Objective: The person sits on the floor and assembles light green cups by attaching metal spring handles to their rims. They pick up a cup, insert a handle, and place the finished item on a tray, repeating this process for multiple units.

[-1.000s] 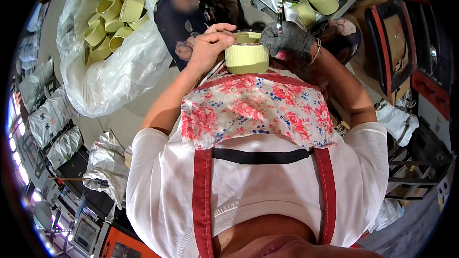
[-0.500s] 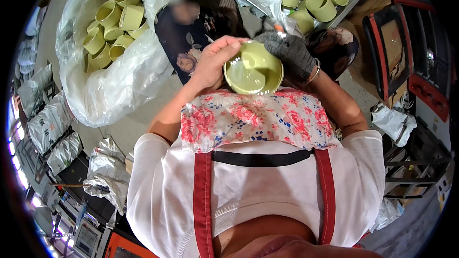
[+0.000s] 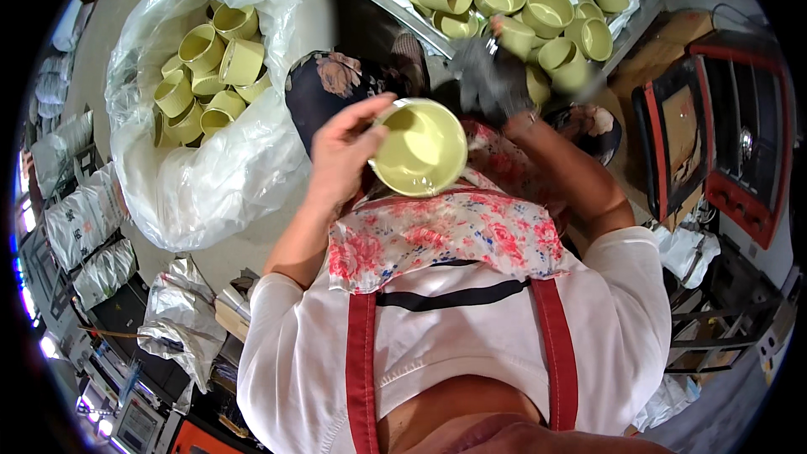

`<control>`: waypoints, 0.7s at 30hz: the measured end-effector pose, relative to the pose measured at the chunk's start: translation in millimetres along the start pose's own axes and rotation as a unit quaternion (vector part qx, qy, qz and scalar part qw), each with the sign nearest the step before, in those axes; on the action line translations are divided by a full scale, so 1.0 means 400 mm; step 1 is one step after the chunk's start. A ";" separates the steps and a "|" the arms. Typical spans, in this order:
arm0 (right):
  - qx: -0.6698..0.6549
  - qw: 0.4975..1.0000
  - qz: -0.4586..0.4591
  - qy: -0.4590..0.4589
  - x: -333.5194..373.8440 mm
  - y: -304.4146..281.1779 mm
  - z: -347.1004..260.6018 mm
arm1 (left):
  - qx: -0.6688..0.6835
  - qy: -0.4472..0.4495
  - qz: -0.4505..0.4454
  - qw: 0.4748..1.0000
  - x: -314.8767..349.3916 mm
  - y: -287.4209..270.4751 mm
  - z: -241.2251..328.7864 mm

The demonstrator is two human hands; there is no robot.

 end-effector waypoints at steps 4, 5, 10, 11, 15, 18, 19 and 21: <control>-0.198 0.922 0.038 0.331 -0.157 0.190 0.277 | 0.077 0.097 0.294 0.948 0.003 -0.207 0.134; 0.022 0.968 0.073 0.238 -0.202 0.247 0.366 | 0.077 0.123 0.398 0.906 0.006 -0.266 0.167; 0.120 0.912 -0.167 0.356 -0.291 0.361 0.442 | -0.064 0.258 0.466 0.844 0.061 -0.366 0.253; 0.120 0.916 -0.157 0.349 -0.291 0.358 0.439 | -0.081 0.272 0.402 0.870 0.048 -0.359 0.245; 0.181 0.971 -0.156 -0.029 -0.211 0.202 0.268 | -0.158 0.282 0.287 0.902 -0.034 -0.245 0.176; 0.153 0.947 -0.170 -0.225 -0.119 0.039 0.150 | -0.183 0.234 0.045 0.954 -0.123 -0.081 0.140; 0.095 0.952 -0.206 -0.204 -0.087 0.005 0.121 | -0.186 0.281 -0.033 0.941 -0.151 -0.027 0.119; -0.022 0.951 -0.272 -0.149 -0.013 -0.059 0.066 | -0.358 0.293 -0.178 0.868 -0.170 0.088 0.110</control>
Point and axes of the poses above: each hand's wrist, its own x-axis away from the middle knuckle, its own y-axis out of the palm, z = x × y, the point moved 3 cm from there along -x, towards the middle knuckle, and after that the axes turned 8 degrees about y, right-handed, at the moved point
